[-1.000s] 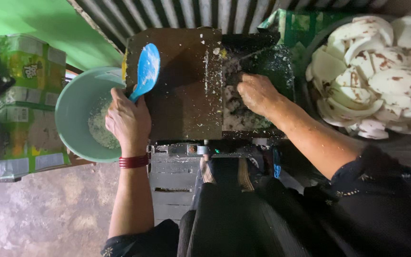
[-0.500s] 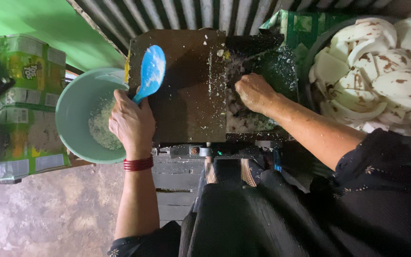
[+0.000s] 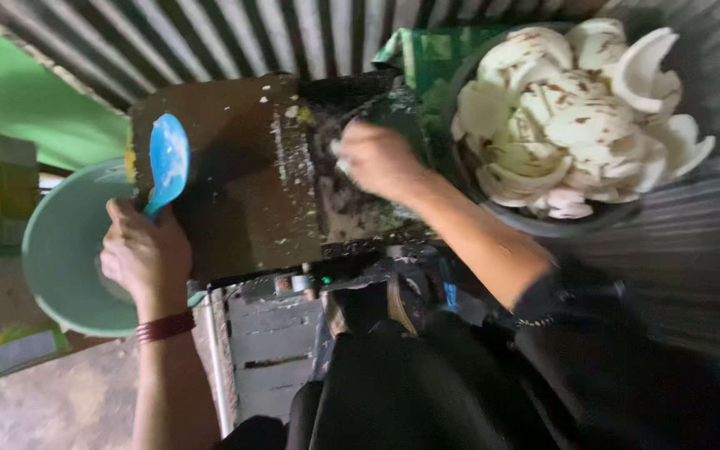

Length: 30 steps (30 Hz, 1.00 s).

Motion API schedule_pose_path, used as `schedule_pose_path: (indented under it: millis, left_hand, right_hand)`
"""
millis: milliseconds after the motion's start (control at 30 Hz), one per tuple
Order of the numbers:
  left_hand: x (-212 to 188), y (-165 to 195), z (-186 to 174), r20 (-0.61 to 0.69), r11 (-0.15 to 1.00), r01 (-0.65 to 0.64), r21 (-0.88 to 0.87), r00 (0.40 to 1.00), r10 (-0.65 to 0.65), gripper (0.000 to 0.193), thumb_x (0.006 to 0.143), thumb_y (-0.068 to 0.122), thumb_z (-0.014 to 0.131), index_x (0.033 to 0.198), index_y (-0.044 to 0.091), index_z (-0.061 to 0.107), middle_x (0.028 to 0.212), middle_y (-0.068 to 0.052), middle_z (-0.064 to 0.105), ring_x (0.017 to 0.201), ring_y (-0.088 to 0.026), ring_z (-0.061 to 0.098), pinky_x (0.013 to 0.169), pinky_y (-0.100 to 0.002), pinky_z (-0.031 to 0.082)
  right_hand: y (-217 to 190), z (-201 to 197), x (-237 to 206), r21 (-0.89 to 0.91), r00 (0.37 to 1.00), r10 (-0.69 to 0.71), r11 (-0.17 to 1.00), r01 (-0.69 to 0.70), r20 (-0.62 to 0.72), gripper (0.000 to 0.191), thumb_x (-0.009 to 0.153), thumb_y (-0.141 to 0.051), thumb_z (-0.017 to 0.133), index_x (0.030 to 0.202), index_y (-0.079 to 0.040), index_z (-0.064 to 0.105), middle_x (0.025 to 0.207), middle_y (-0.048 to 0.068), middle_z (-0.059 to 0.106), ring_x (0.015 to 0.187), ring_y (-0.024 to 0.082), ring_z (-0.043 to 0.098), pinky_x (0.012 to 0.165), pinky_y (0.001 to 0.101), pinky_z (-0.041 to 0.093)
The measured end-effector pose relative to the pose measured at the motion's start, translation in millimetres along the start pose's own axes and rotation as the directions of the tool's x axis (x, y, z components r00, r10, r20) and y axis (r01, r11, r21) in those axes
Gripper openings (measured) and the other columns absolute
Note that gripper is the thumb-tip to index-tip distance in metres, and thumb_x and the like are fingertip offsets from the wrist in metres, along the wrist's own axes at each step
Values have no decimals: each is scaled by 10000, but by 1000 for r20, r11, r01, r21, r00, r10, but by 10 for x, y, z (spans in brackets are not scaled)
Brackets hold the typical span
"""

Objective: The person presses coconut halves against a rotating grating drum, moving them back and forth to shred the flesh, and the grated coconut collects in a basin below. They take new coconut halves one at a time from a large bowl beside the machine and continue grating.

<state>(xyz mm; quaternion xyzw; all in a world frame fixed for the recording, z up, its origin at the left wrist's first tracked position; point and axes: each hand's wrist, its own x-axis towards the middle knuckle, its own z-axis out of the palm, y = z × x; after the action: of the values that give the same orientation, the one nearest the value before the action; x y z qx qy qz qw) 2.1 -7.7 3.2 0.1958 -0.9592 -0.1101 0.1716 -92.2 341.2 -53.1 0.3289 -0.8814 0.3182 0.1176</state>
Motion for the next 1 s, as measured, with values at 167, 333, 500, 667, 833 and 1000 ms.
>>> schedule_pose_path:
  millis: [167, 333, 500, 667, 833, 1000]
  left_hand:
    - [-11, 18, -1, -33, 999, -39, -3, 999, 39, 350, 983, 299, 764, 1096, 30, 572, 971, -243, 732, 914, -495, 686, 782, -586, 494]
    - [49, 9, 37, -3, 999, 36, 27, 999, -36, 374, 964, 338, 766, 1055, 29, 576, 940, -263, 722, 869, -501, 685, 751, -584, 503]
    - [135, 9, 96, -92, 1000, -17, 3, 996, 17, 358, 973, 350, 766, 1031, 41, 594, 903, -250, 729, 848, -491, 690, 726, -577, 504]
    - [152, 42, 99, -50, 999, 34, -42, 998, -36, 356, 1013, 365, 731, 1053, 41, 589, 923, -251, 725, 872, -485, 690, 755, -570, 502]
    - [162, 58, 68, -46, 995, 23, -94, 999, -27, 360, 969, 350, 755, 1056, 40, 595, 919, -248, 726, 873, -483, 692, 746, -568, 502]
    - [166, 72, 51, -60, 996, 15, -92, 998, -21, 349, 945, 334, 756, 1075, 50, 602, 907, -234, 734, 871, -476, 696, 753, -574, 501]
  right_hand:
    - [924, -1664, -763, -303, 772, 228, 826, -476, -593, 145, 928, -76, 720, 1065, -31, 734, 1022, 153, 694, 967, 284, 668, 839, 430, 570]
    - [1792, -2341, -1358, -467, 615, 681, 427, -774, -397, 255, 942, -110, 695, 1169, 7, 706, 1132, 202, 690, 1075, 323, 669, 926, 444, 553]
    - [1939, -2359, -1202, -480, 644, 711, 476, -737, -282, 369, 956, -143, 670, 1272, 46, 678, 1242, 251, 685, 1184, 361, 671, 1013, 459, 536]
    - [1606, -2372, -1040, 30, 816, 486, 864, -503, -313, 380, 997, -107, 647, 1351, 30, 649, 1277, 201, 690, 1174, 301, 667, 1015, 412, 538]
    - [523, -1411, -388, 364, 825, 565, 770, -524, -9, 261, 983, -141, 658, 1225, -62, 711, 1016, 74, 719, 890, 178, 687, 788, 353, 584]
    - [302, 30, 485, 51, 817, 418, 879, -475, 397, 153, 986, -167, 643, 1090, -58, 618, 916, 125, 688, 774, 242, 667, 641, 453, 555]
